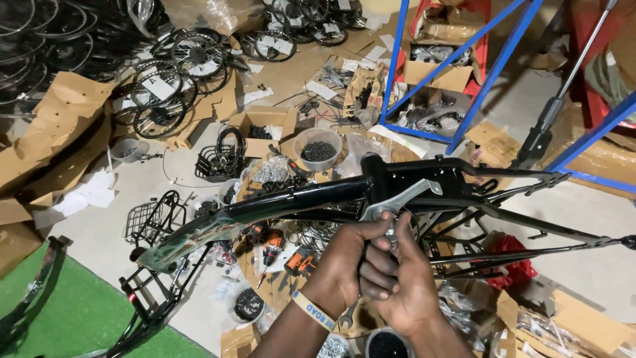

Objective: Installing a rear fender onto a bicycle frame using an impact driver and a wrench.

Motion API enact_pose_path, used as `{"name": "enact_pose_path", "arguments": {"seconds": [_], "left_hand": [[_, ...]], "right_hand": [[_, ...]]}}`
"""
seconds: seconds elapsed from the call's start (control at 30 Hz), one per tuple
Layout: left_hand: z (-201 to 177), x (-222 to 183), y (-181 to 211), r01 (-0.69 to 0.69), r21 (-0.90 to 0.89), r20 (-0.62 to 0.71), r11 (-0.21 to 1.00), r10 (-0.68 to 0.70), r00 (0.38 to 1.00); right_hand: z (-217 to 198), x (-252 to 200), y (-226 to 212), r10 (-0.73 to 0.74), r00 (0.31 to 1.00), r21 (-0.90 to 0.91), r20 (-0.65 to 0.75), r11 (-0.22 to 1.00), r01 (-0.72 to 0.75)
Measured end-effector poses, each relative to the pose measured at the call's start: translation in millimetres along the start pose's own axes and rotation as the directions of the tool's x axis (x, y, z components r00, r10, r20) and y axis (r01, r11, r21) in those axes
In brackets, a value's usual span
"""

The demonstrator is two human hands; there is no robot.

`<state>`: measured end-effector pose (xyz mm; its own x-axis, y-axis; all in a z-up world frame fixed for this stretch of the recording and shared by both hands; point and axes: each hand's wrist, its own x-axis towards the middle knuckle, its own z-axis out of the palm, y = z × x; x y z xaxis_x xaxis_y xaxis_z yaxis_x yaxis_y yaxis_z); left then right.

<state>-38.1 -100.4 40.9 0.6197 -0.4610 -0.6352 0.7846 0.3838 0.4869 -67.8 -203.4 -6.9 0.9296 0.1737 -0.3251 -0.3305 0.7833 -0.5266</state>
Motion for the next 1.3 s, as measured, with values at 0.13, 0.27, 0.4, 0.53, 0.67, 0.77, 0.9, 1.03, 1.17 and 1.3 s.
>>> {"name": "enact_pose_path", "arguments": {"seconds": [0.13,0.27,0.4,0.53,0.67,0.77,0.9,1.03,1.17,1.3], "left_hand": [[19.1,-19.5,2.3,-0.183,0.256,-0.115,0.949,0.218,0.969],[16.1,-19.7,7.1,-0.128,0.289,-0.14,0.949,0.174,0.975],[-2.6,-14.6,1.4,-0.043,0.135,0.008,0.99,0.042,0.999],[-3.2,-13.4,-3.4,-0.081,0.055,-0.009,0.995,0.082,0.997],[8.9,-7.1,-4.9,-0.236,0.09,-0.101,0.968,0.245,0.964],[6.8,-4.1,-12.5,-0.26,0.065,-0.097,0.963,0.266,0.959],[2.1,-7.7,-9.8,-0.247,0.04,-0.105,0.968,0.249,0.963],[-2.2,-10.4,-10.4,-0.223,0.029,0.036,0.974,0.222,0.974],[-22.0,1.7,-18.1,-0.149,0.038,0.151,0.988,0.141,0.978],[-20.9,6.0,-14.0,-0.193,-0.015,0.242,0.981,0.191,0.951]], "right_hand": [[-30.7,12.8,13.1,0.054,0.992,0.229,0.118,0.97,-0.08],[-20.5,2.9,-1.8,0.161,0.96,0.182,0.228,0.962,-0.204],[-1.0,-8.8,-19.2,0.26,0.948,0.076,0.185,0.958,-0.277],[8.1,-18.3,-28.3,0.32,0.944,-0.119,0.079,0.943,-0.31],[-0.6,-20.3,-19.4,0.151,0.978,-0.254,-0.146,0.949,-0.185],[-4.8,-19.1,-15.2,0.129,0.967,-0.157,-0.219,0.974,-0.165],[15.6,-25.9,-15.9,0.12,0.982,-0.231,-0.144,0.961,-0.151],[23.4,-19.9,-12.0,-0.176,0.953,-0.511,-0.246,0.859,0.027],[41.2,-26.3,-15.6,-0.111,0.956,-0.374,-0.273,0.927,0.001],[3.8,-12.0,-0.6,0.01,0.995,0.109,0.102,0.994,-0.021]]}}
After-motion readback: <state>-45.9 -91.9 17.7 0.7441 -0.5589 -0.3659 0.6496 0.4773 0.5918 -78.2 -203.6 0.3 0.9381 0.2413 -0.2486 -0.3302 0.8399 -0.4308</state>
